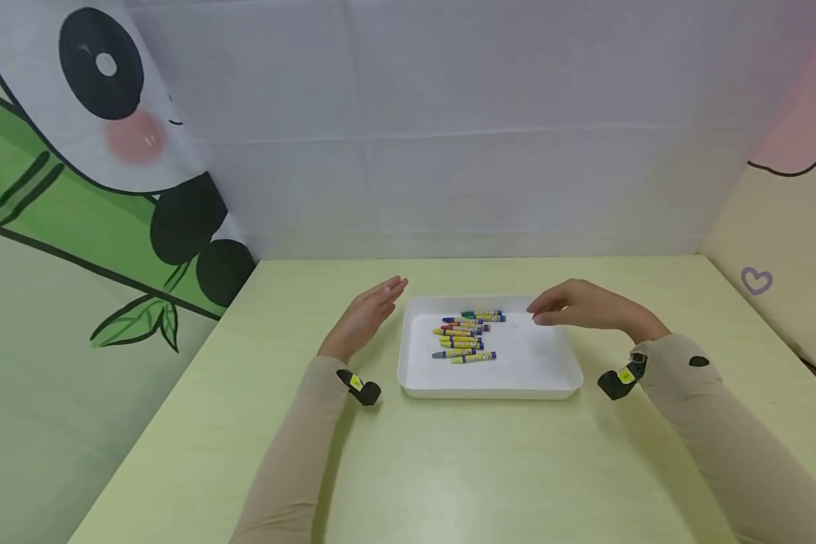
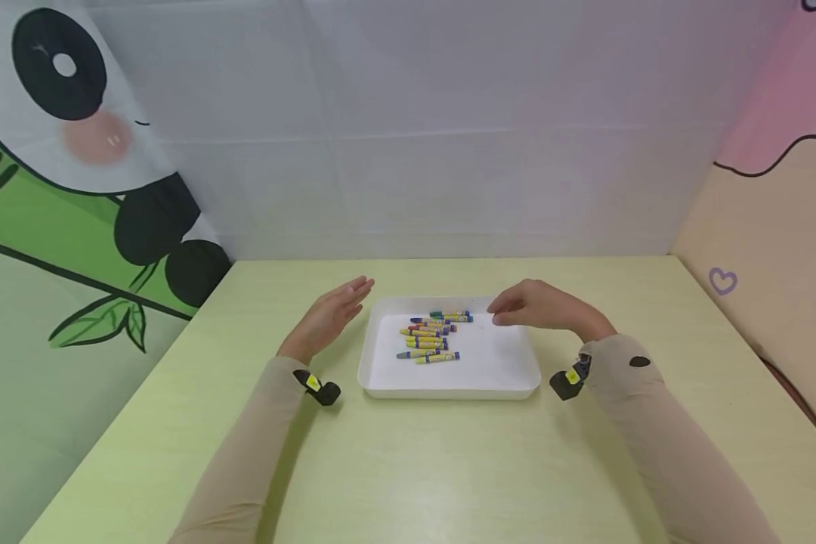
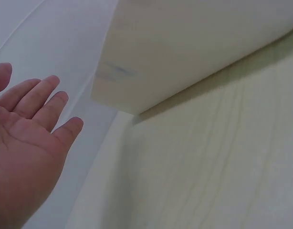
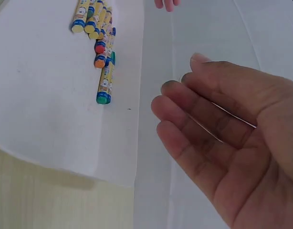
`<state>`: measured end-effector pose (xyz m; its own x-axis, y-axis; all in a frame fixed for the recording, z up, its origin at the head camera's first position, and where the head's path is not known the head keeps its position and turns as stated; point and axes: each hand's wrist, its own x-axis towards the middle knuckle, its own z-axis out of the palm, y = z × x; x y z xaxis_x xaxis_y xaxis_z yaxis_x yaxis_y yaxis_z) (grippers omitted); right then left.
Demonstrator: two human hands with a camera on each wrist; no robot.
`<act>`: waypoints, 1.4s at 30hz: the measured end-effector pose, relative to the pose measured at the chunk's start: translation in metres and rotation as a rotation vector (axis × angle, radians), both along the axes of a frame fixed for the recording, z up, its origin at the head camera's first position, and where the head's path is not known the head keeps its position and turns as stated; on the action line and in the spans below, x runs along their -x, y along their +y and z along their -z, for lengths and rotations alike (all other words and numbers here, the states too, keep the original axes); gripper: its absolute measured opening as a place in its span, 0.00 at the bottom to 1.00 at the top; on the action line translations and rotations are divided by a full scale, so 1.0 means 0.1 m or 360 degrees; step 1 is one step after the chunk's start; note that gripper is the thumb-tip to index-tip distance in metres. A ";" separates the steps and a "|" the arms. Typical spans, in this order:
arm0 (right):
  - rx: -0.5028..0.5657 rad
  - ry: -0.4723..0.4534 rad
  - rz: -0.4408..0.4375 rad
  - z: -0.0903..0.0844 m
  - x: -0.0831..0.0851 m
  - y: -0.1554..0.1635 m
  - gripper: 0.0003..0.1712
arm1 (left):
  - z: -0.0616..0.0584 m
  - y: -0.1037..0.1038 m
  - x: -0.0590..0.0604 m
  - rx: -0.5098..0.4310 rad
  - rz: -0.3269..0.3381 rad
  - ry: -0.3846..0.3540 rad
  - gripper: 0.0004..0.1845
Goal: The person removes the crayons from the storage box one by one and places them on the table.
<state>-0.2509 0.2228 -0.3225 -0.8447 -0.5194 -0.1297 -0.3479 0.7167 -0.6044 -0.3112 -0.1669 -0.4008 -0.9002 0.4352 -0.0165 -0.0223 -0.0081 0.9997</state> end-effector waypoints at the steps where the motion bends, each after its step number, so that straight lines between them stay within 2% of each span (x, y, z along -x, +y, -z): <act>1: -0.0015 -0.0007 -0.0028 0.01 0.02 -0.04 0.20 | 0.01 0.01 0.01 -0.0007 -0.0006 -0.0016 0.27; 6: -0.0033 -0.0041 -0.0151 0.09 0.11 -0.20 0.17 | 0.06 0.07 0.02 -0.0066 -0.0027 -0.0078 0.26; 12: -0.0058 -0.0081 -0.0227 0.18 0.20 -0.34 0.15 | 0.14 0.10 0.03 -0.0099 -0.0003 -0.0112 0.26; 22: -0.0111 -0.0129 -0.0260 0.33 0.28 -0.52 0.11 | 0.21 0.18 0.10 -0.0153 0.0008 -0.0142 0.26; 32: -0.0227 -0.0137 -0.0199 0.41 0.28 -0.64 0.07 | 0.29 0.21 0.13 -0.0123 -0.0014 -0.0156 0.26; 42: -0.0244 -0.0187 -0.0285 0.48 0.30 -0.73 0.07 | 0.30 0.20 0.17 -0.0075 -0.0022 -0.0159 0.27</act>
<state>-0.2811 0.1502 -0.3707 -0.7155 -0.6260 -0.3101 -0.4115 0.7363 -0.5371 -0.3282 -0.1473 -0.4303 -0.9009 0.4253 -0.0863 -0.1215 -0.0563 0.9910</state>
